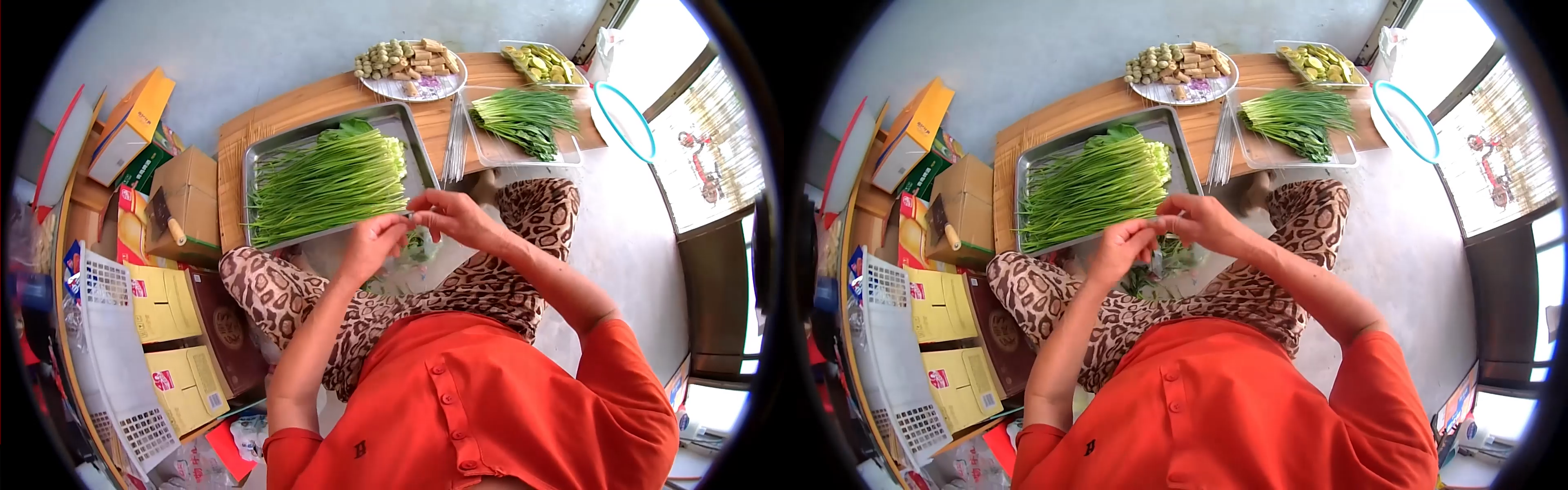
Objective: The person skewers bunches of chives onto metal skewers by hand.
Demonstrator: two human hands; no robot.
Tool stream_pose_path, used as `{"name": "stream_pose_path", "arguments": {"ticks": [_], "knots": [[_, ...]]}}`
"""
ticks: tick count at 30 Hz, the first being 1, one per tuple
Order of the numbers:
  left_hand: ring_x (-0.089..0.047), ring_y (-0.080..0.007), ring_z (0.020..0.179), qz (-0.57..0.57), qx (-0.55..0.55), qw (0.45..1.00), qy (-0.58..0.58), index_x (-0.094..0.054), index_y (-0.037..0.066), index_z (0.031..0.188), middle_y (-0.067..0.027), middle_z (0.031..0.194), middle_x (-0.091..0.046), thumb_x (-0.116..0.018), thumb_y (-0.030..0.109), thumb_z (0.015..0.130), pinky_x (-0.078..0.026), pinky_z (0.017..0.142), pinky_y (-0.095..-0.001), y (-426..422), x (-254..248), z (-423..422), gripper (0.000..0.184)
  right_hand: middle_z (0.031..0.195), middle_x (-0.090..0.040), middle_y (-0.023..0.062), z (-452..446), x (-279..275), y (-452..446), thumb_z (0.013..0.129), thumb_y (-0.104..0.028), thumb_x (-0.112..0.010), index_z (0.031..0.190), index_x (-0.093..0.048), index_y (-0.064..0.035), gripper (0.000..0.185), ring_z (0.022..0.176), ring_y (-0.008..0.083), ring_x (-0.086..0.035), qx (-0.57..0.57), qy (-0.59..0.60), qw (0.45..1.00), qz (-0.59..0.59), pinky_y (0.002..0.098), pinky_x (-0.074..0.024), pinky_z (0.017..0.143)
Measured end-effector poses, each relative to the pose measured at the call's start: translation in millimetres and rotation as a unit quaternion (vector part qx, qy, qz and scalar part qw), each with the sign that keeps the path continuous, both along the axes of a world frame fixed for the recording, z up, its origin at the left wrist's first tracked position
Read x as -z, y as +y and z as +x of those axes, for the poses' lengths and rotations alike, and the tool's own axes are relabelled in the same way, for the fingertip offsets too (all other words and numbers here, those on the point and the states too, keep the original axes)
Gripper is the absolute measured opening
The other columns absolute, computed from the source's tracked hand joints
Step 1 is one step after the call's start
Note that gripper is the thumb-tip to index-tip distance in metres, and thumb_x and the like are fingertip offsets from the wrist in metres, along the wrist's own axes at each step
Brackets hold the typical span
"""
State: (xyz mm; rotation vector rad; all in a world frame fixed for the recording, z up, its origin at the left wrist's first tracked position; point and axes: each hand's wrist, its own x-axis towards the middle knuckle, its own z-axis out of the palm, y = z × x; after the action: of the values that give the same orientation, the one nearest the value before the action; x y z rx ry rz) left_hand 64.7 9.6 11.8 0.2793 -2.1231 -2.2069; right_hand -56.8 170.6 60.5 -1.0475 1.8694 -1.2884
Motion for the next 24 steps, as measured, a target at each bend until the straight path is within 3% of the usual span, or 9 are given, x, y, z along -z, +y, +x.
{"name": "stream_pose_path", "arguments": {"ticks": [1, 6, 8, 11, 17, 20, 21, 22, 24], "knots": [[-0.052, -0.0050, 0.056, -0.021, 0.007, 1.000, 0.003, -0.065, 0.000, 0.098, -0.0001, 0.073, -0.061, -0.054, 0.012, 0.093, -0.040, 0.051, -0.0183, 4.3, 6.0, -1.3, 0.017, 0.077, -0.060, 0.0017, -4.6, -2.2, -2.5, 0.094, -0.024, -0.057, 0.109, -0.057, 0.0009, 0.029, 0.060, 0.0064, -0.053, -0.018, -0.003, 1.000, 0.009, 0.0227, -0.0440, 0.054], [-0.050, -0.0054, 0.056, -0.039, 0.005, 0.999, -0.015, -0.068, 0.002, 0.100, 0.0006, 0.072, -0.061, -0.056, 0.013, 0.090, -0.041, 0.052, -0.0208, 19.6, 10.9, -9.3, 0.019, 0.076, -0.062, 0.0013, -34.6, 15.4, -19.2, 0.098, -0.018, -0.049, 0.091, -0.057, -0.0028, 0.018, 0.055, 0.0072, -0.053, -0.076, -0.113, 0.991, -0.015, 0.0208, -0.0424, 0.051], [-0.051, -0.0053, 0.056, -0.040, -0.001, 0.999, -0.029, -0.068, 0.003, 0.102, 0.0002, 0.075, -0.062, -0.057, 0.012, 0.089, -0.042, 0.053, -0.0203, 15.6, 10.7, -12.9, 0.019, 0.078, -0.065, 0.0027, -54.2, 16.9, -22.5, 0.098, -0.024, -0.046, 0.092, -0.056, -0.0069, 0.021, 0.055, 0.0079, -0.055, -0.061, -0.163, 0.983, -0.050, 0.0203, -0.0397, 0.048], [-0.055, -0.0037, 0.063, -0.100, -0.010, 0.994, -0.036, -0.066, 0.003, 0.105, -0.0016, 0.083, -0.066, -0.057, 0.012, 0.091, -0.043, 0.057, -0.0178, -10.8, 11.3, -23.0, 0.019, 0.072, -0.064, 0.0051, -96.8, 23.8, -31.1, 0.098, -0.026, -0.046, 0.096, -0.056, -0.0066, 0.022, 0.051, 0.0088, -0.053, 0.004, -0.217, 0.974, -0.061, 0.0208, -0.0394, 0.047], [-0.060, -0.0104, 0.067, -0.314, -0.120, 0.942, 0.014, -0.070, 0.003, 0.093, -0.0054, 0.079, -0.067, -0.061, 0.013, 0.084, -0.047, 0.064, -0.0251, -90.2, 16.5, -88.2, 0.016, 0.064, -0.060, 0.0039, -143.8, 56.0, -33.6, 0.099, -0.024, -0.043, 0.101, -0.058, -0.0059, 0.024, 0.044, 0.0091, -0.047, 0.060, -0.284, 0.954, -0.079, 0.0210, -0.0373, 0.044], [-0.064, -0.0190, 0.079, -0.446, -0.107, 0.887, 0.046, -0.069, 0.005, 0.096, -0.0091, 0.089, -0.067, -0.062, 0.012, 0.082, -0.049, 0.072, -0.0309, -113.1, 24.6, -125.5, 0.017, 0.063, -0.060, 0.0035, -140.2, 59.8, -37.3, 0.099, -0.024, -0.043, 0.099, -0.058, -0.0060, 0.024, 0.044, 0.0088, -0.046, 0.075, -0.264, 0.960, -0.060, 0.0211, -0.0369, 0.044], [-0.061, -0.0255, 0.094, -0.455, -0.075, 0.887, -0.003, -0.064, 0.006, 0.109, -0.0122, 0.105, -0.064, -0.063, 0.012, 0.082, -0.047, 0.081, -0.0350, -119.1, 25.7, -136.8, 0.028, 0.062, -0.059, 0.0031, -139.3, 55.4, -36.3, 0.099, -0.025, -0.043, 0.098, -0.059, -0.0066, 0.024, 0.044, 0.0083, -0.045, 0.049, -0.265, 0.961, -0.068, 0.0213, -0.0363, 0.044], [-0.061, -0.0255, 0.094, -0.457, -0.071, 0.887, -0.004, -0.064, 0.006, 0.109, -0.0122, 0.105, -0.064, -0.063, 0.012, 0.082, -0.047, 0.081, -0.0350, -126.9, 34.0, -148.0, 0.028, 0.062, -0.059, 0.0031, -140.4, 54.0, -35.4, 0.099, -0.025, -0.043, 0.098, -0.059, -0.0066, 0.024, 0.044, 0.0083, -0.045, 0.052, -0.268, 0.960, -0.070, 0.0213, -0.0363, 0.044], [-0.054, -0.0295, 0.109, -0.596, -0.027, 0.802, 0.043, -0.056, 0.007, 0.121, -0.0137, 0.120, -0.058, -0.065, 0.014, 0.081, -0.044, 0.089, -0.0370, -138.6, 50.8, -165.3, 0.042, 0.062, -0.059, 0.0025, -141.4, 54.6, -33.1, 0.099, -0.025, -0.044, 0.097, -0.059, -0.0070, 0.024, 0.045, 0.0079, -0.046, 0.059, -0.265, 0.961, -0.059, 0.0212, -0.0360, 0.044]]}}
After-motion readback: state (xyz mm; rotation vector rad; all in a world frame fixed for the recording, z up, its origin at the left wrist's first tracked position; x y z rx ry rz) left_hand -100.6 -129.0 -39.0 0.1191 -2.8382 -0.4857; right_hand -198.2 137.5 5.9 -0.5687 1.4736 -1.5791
